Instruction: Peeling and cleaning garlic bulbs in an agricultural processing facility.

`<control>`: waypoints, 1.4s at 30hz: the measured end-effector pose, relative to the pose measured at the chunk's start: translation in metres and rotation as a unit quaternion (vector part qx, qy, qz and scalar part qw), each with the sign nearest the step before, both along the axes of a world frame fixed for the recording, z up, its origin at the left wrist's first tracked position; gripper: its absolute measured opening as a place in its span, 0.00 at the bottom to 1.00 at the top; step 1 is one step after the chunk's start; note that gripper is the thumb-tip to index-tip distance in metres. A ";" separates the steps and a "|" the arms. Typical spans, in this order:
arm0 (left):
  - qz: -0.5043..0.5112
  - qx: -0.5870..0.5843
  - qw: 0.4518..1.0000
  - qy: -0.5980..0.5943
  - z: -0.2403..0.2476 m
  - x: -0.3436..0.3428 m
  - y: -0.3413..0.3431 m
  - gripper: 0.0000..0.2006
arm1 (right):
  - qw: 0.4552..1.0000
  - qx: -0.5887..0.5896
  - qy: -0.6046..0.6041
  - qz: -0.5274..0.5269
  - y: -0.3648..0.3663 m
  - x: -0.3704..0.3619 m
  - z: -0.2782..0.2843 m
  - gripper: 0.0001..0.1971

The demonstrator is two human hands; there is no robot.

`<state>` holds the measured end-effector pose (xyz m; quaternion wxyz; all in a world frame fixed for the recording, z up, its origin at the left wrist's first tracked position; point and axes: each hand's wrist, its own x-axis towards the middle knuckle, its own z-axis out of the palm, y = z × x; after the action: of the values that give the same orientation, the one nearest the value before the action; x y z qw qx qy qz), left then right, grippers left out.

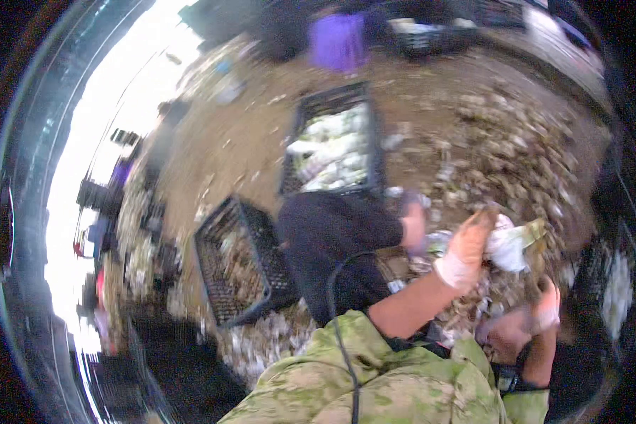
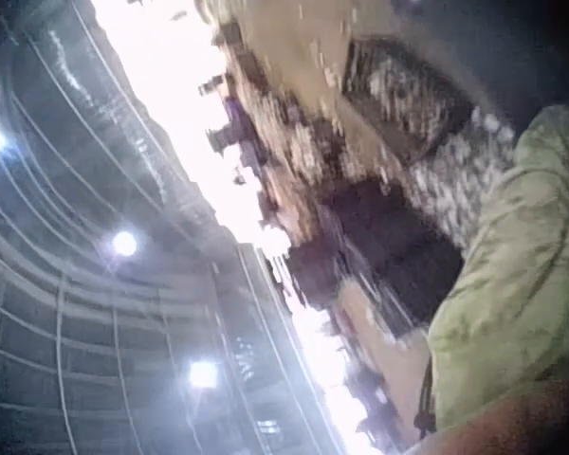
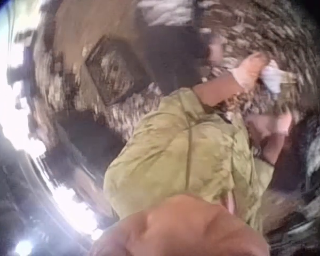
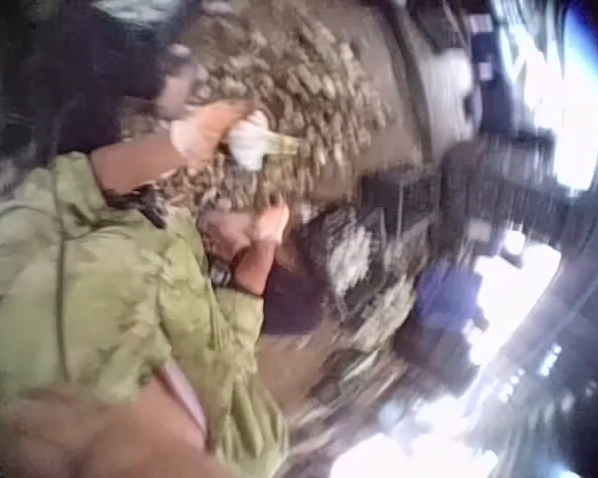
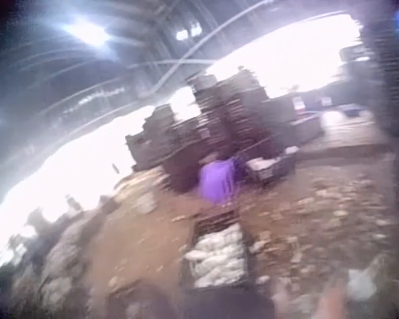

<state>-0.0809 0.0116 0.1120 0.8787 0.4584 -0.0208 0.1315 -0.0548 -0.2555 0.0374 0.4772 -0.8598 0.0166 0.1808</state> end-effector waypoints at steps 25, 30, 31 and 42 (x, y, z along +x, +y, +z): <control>-0.118 0.432 0.857 0.255 -0.129 0.138 -0.043 0.19 | 0.968 0.206 0.125 -0.066 0.037 0.005 0.035 0.10; -0.092 0.597 0.772 0.199 -0.179 0.244 -0.095 0.23 | 0.976 0.154 0.130 -0.079 0.021 0.011 0.005 0.13; -0.104 0.652 0.722 0.208 -0.184 0.268 -0.104 0.26 | 0.981 0.131 0.127 -0.059 0.018 0.012 0.001 0.14; -0.132 0.687 0.685 0.203 -0.230 0.333 -0.162 0.31 | 0.977 0.076 0.200 -0.019 0.002 0.032 -0.013 0.18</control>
<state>0.2520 -0.1502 -0.1185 0.3086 0.9417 0.0134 -0.1335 -0.0223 -0.2534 0.0243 0.5315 -0.7670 0.1148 0.3408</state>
